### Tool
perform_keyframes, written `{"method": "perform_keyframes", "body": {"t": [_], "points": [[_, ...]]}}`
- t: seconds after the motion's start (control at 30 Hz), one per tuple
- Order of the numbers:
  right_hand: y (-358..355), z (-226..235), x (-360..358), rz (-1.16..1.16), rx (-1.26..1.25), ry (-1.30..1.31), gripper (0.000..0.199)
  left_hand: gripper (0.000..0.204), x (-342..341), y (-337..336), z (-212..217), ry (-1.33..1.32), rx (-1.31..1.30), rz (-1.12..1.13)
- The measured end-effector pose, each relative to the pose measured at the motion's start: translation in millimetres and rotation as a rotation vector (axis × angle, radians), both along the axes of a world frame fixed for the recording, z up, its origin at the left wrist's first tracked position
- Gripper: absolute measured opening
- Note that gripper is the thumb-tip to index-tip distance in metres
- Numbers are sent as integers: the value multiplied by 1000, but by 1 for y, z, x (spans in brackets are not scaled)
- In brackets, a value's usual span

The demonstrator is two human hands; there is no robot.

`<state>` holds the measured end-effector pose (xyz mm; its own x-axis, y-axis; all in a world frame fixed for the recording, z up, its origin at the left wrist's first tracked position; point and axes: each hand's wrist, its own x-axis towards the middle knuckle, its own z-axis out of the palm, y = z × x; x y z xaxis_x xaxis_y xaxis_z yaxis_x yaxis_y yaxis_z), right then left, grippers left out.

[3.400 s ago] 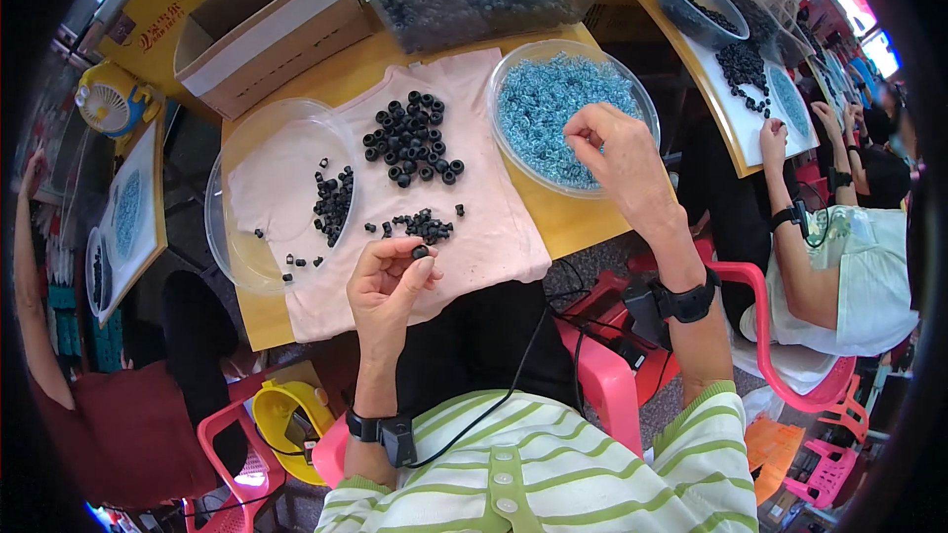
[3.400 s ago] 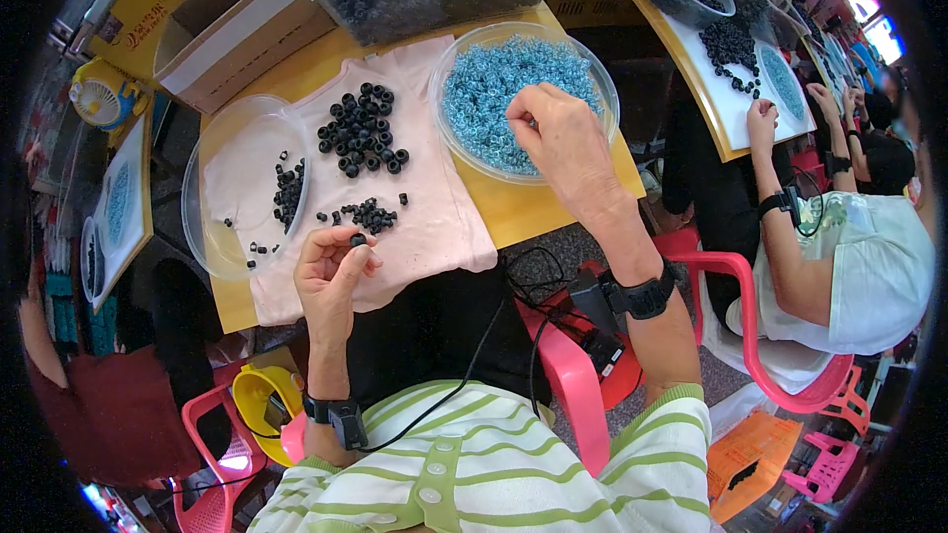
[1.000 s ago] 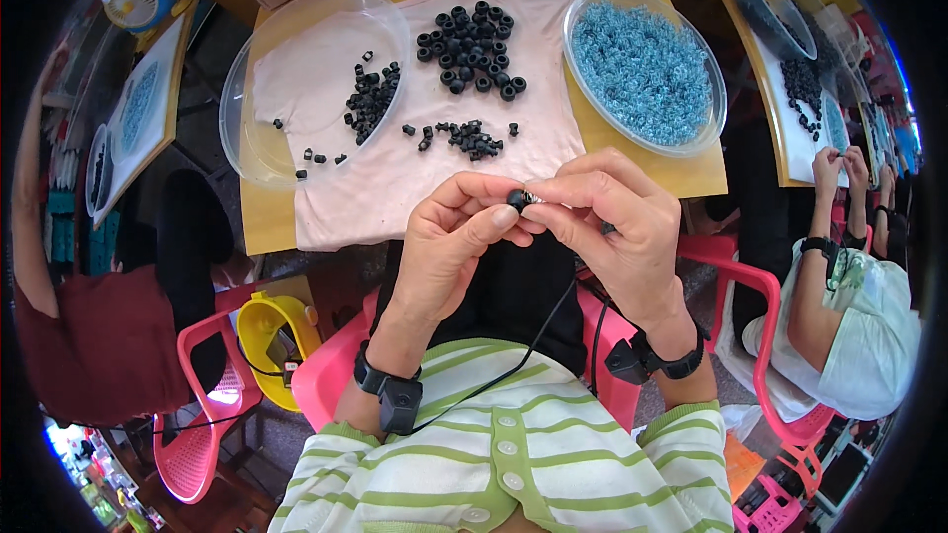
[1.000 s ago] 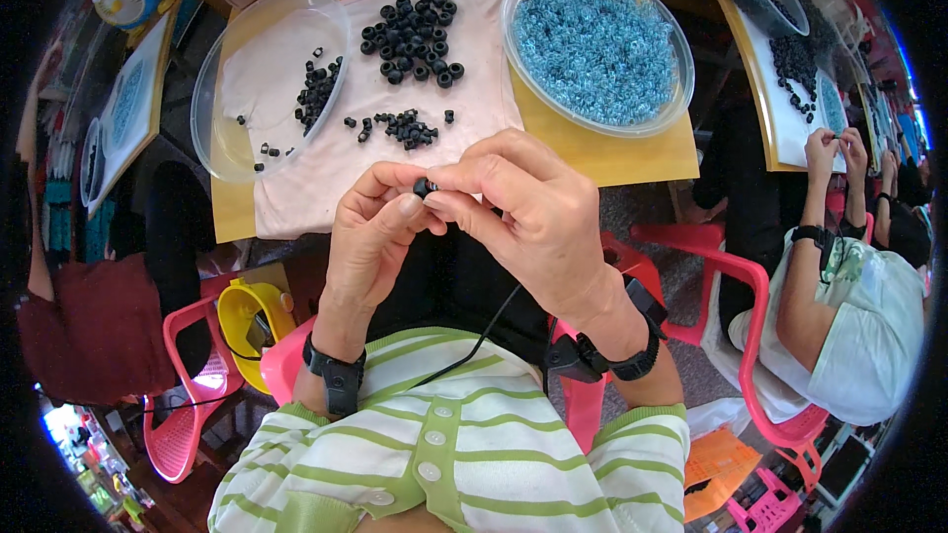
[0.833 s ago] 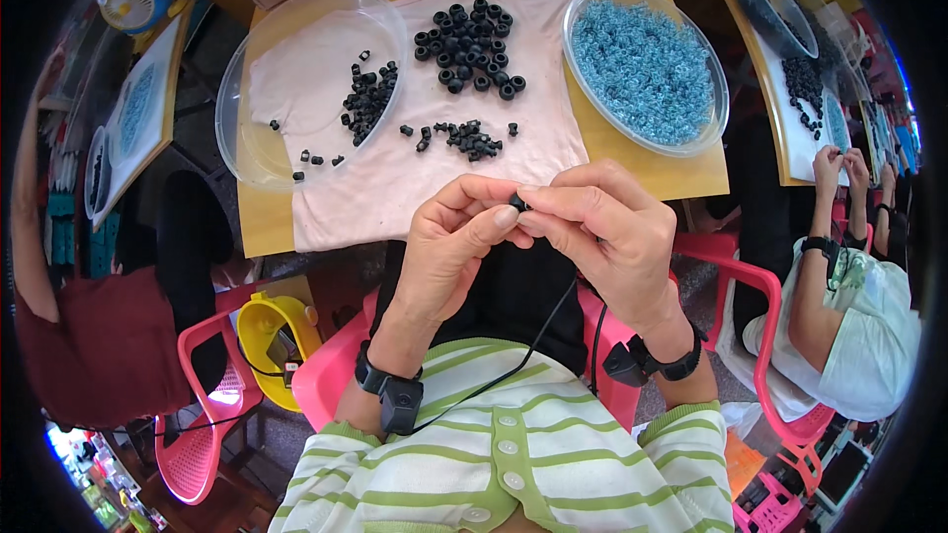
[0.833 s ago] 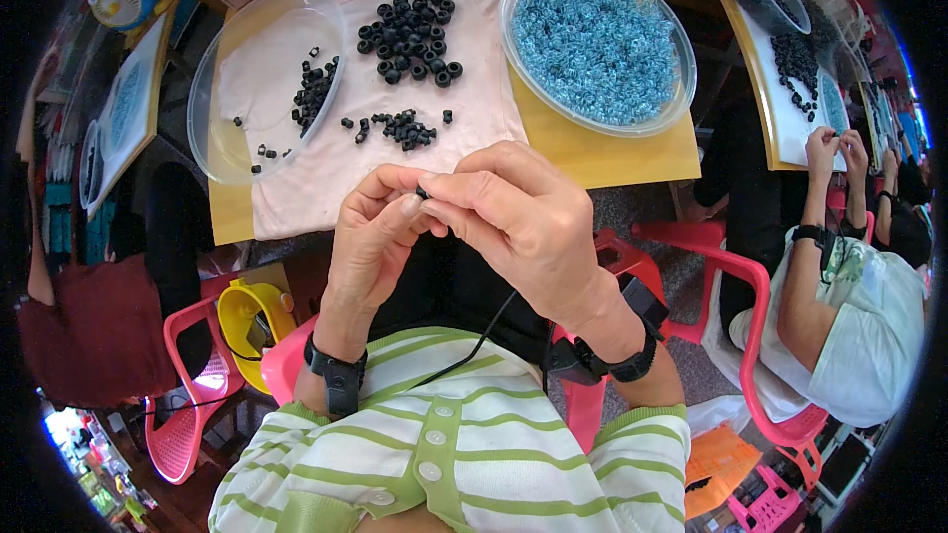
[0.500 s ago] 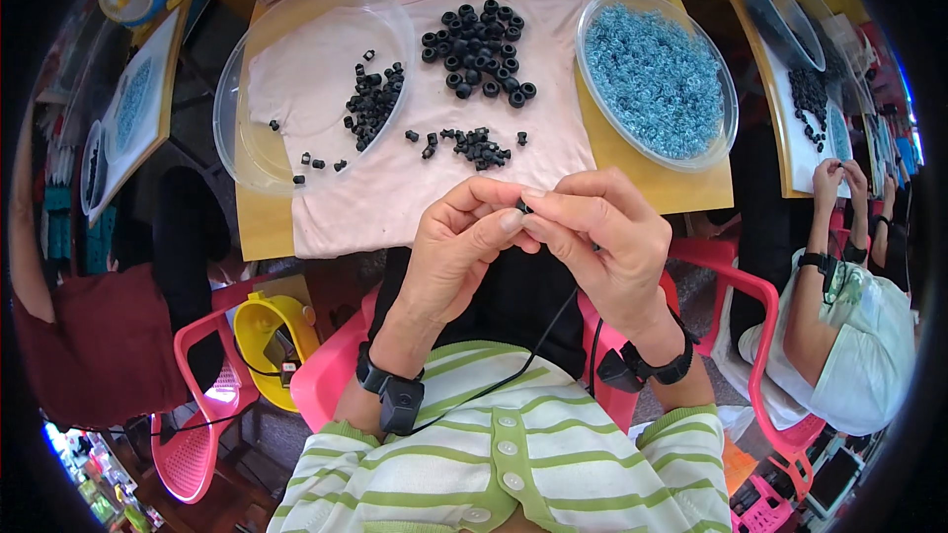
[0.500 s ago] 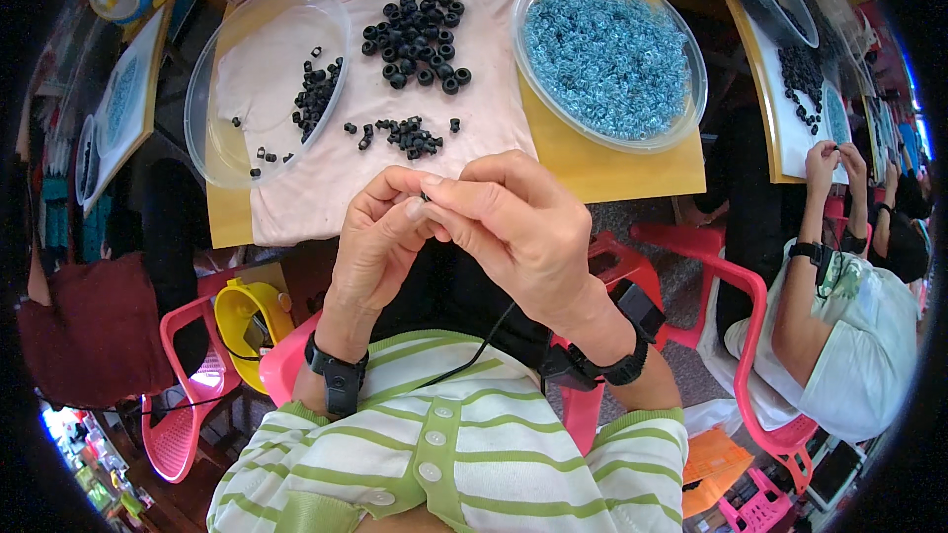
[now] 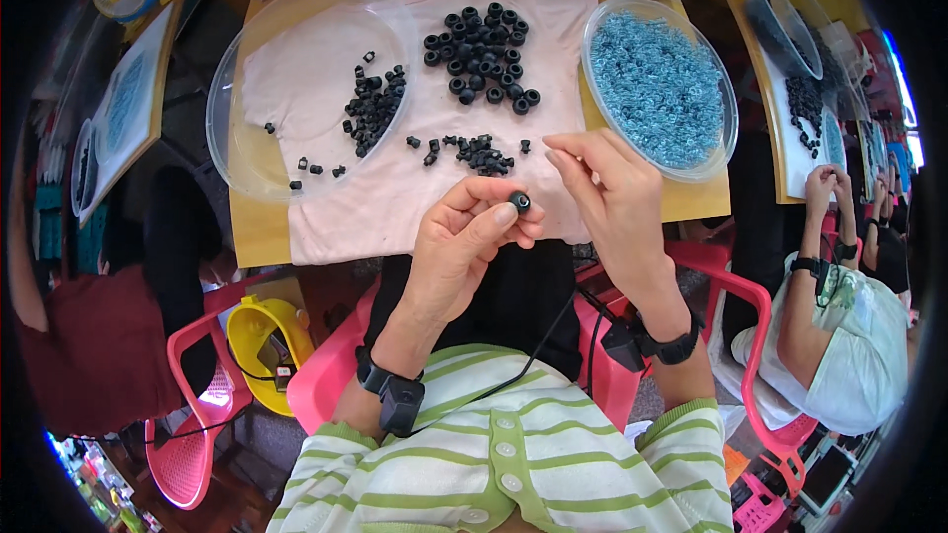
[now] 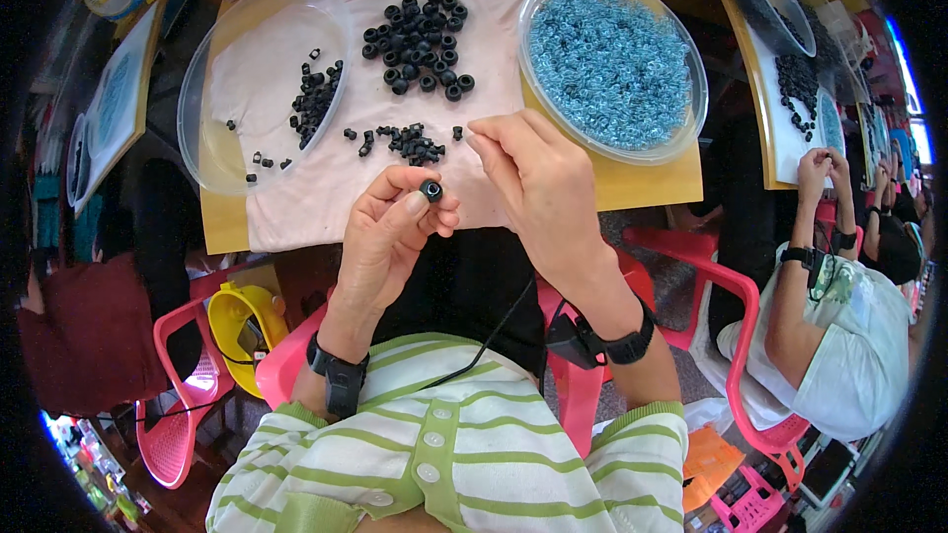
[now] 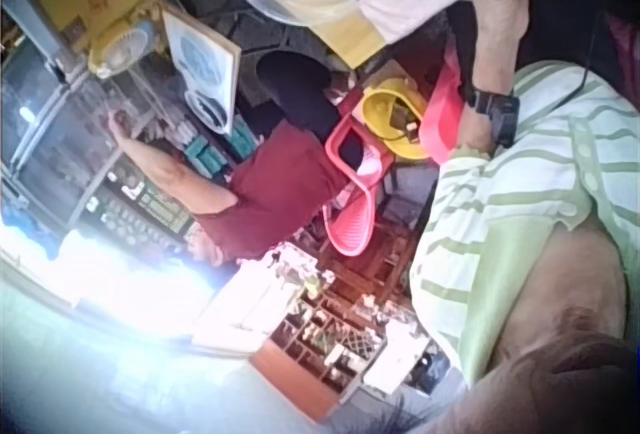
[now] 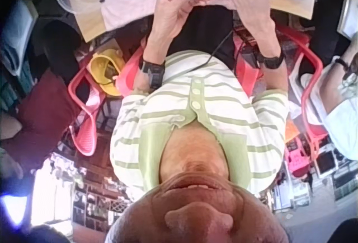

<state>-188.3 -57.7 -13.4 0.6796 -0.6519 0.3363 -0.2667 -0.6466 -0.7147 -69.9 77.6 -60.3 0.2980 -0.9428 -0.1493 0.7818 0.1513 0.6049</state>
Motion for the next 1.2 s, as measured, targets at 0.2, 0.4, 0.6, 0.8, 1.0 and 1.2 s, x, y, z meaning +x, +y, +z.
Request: {"method": "perform_keyframes", "body": {"t": [0.2,0.4,0.6,0.8,1.0,1.2], "points": [[-8,-15,17,8,80,2,11,22,1,1,-1,-2,-21,-28],[-6,-18,16,-27,85,85,13,22,1,1,-1,-16,-29,-33],[-4,-19,13,-5,85,67,13,22,1,1,-2,-32,-28,-35],[-2,2,-4,29,457,-86,14,20,-1,1,2,-34,0,-4],[13,32,-21,49,723,-171,14,19,-9,-2,16,-52,-9,13],[21,36,-26,99,631,-249,9,19,-14,-1,22,-54,-2,3]]}}
